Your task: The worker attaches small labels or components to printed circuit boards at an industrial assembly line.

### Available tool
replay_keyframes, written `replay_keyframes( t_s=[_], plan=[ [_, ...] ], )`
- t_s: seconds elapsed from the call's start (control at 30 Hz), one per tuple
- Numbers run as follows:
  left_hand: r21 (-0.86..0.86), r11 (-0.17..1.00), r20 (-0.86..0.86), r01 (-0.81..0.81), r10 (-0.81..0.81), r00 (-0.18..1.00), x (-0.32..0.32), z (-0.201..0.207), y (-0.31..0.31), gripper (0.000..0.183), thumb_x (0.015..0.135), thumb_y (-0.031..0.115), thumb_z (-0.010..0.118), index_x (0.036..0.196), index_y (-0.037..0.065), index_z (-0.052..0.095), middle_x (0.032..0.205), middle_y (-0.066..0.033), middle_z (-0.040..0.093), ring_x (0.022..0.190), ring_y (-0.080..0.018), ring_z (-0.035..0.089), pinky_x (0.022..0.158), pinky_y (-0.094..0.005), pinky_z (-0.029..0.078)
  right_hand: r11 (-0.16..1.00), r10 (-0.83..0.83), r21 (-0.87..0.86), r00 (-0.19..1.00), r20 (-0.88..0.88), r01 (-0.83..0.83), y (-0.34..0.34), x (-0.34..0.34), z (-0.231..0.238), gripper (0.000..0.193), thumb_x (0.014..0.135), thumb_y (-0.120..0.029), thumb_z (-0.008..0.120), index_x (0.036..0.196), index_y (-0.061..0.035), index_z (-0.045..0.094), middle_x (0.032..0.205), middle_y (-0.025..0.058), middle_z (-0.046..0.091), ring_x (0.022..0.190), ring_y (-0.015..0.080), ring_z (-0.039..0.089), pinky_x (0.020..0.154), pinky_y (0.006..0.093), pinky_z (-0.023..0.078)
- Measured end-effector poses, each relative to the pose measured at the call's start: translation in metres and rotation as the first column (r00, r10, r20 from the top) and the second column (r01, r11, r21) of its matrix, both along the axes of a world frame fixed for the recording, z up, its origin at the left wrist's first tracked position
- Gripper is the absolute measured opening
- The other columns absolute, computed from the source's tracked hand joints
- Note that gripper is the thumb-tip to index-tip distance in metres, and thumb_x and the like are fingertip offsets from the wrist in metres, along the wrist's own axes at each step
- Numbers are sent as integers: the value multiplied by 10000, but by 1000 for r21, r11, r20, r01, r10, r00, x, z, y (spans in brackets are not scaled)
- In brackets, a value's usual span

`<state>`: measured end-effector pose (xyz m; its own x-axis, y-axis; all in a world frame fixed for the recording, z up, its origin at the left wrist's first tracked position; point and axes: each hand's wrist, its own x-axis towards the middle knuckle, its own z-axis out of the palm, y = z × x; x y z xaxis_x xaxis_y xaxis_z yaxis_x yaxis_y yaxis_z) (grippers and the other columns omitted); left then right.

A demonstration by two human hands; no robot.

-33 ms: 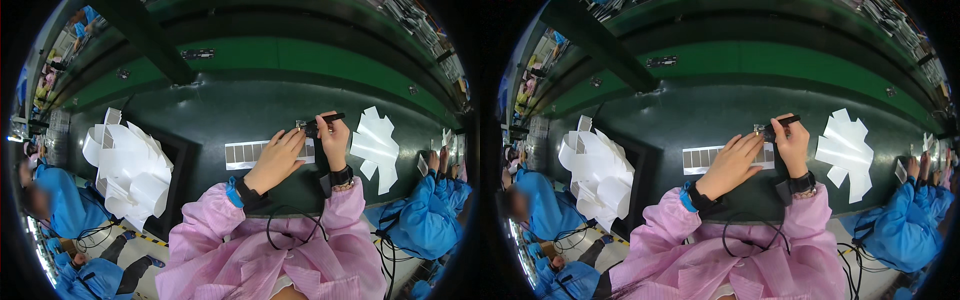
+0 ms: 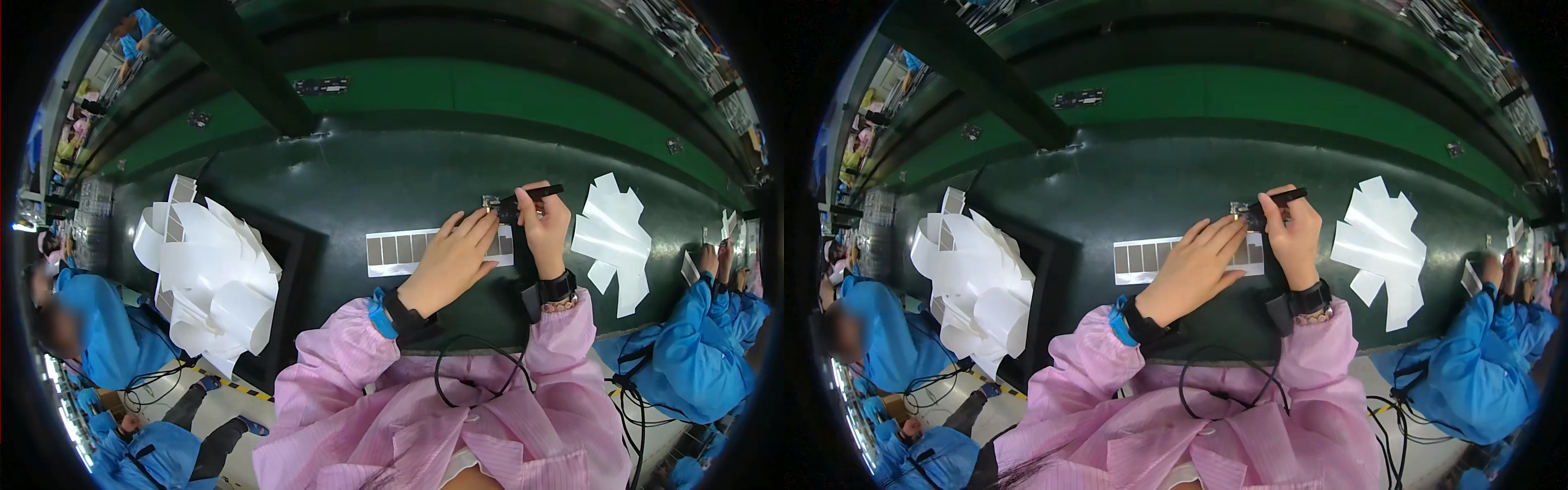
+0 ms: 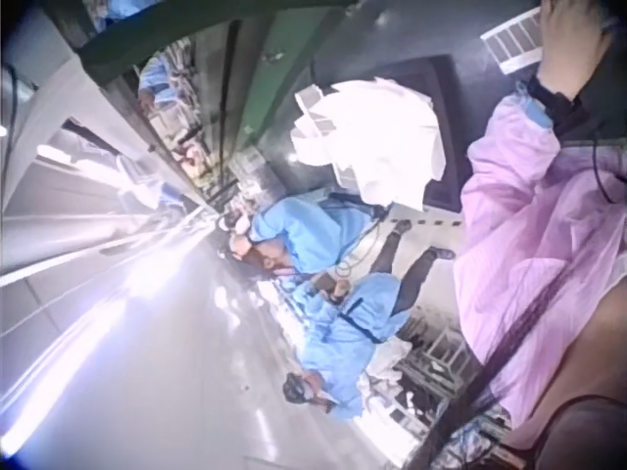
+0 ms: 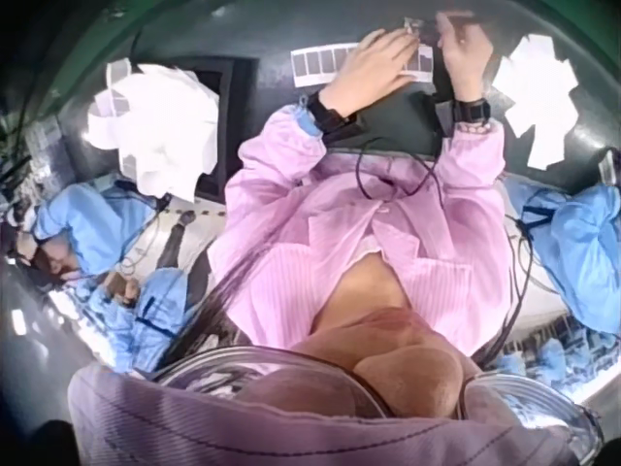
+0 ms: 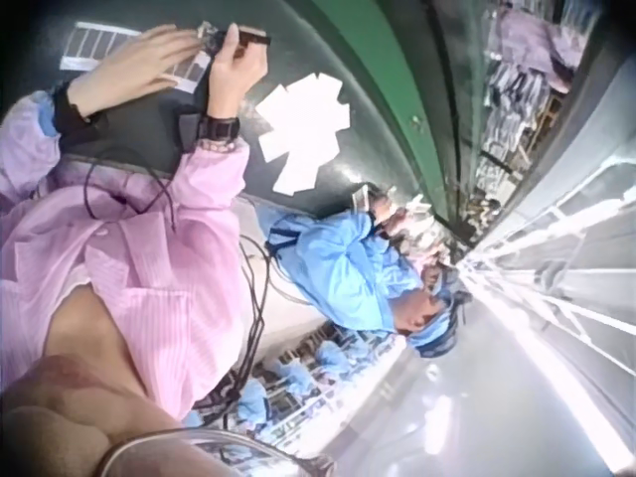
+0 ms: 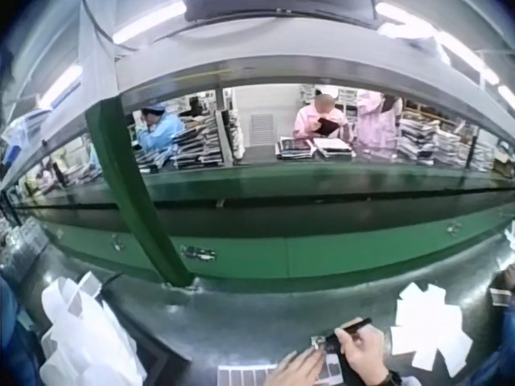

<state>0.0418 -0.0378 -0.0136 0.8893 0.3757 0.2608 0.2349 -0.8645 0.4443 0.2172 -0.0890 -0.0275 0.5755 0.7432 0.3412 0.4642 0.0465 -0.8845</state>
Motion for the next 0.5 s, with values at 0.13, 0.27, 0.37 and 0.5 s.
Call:
replay_keyframes(
  t_s=[0.13, 0.27, 0.37, 0.5],
  plan=[
    [18, 1000, -28, -12, 13, 1000, -1, 0, -1, 571, 802, 241, 675, 1282, -8, 490, 1334, -102, 470, 1280, -246, 412, 1066, -407, 336, 999, -24, -44, 999, -25, 23, -2, -3, 3, 84, 860, -66, 664, 839, 5, 624, 658, 42, 588, 513, 73, 533, 496, 223, 417],
    [0, 1000, -30, -5, 5, 1000, 0, -1, -2, 582, 800, 237, 677, 1285, -16, 480, 1344, -115, 451, 1288, -260, 402, 1073, -412, 328, 999, -24, -37, 1000, -17, 23, -2, -3, -2, 90, 859, -72, 669, 842, 5, 626, 654, 50, 588, 510, 83, 540, 494, 227, 419],
    [-4, 1000, -12, 2, -2, 1000, 1, -3, -2, 599, 793, 230, 682, 1289, -28, 465, 1350, -144, 432, 1291, -284, 395, 1078, -421, 327, 999, -25, -33, 1000, 14, 25, -2, -3, -3, 85, 859, -67, 668, 842, 5, 626, 653, 52, 589, 507, 88, 543, 490, 227, 418],
    [-4, 1000, -1, 0, 0, 1000, 2, -3, -3, 616, 783, 223, 690, 1291, -35, 456, 1352, -169, 424, 1287, -303, 396, 1079, -424, 334, 999, -15, -31, 1000, 2, 15, -1, -4, -3, 77, 859, -56, 666, 836, 5, 624, 653, 49, 591, 501, 84, 543, 482, 225, 416]
  ],
)
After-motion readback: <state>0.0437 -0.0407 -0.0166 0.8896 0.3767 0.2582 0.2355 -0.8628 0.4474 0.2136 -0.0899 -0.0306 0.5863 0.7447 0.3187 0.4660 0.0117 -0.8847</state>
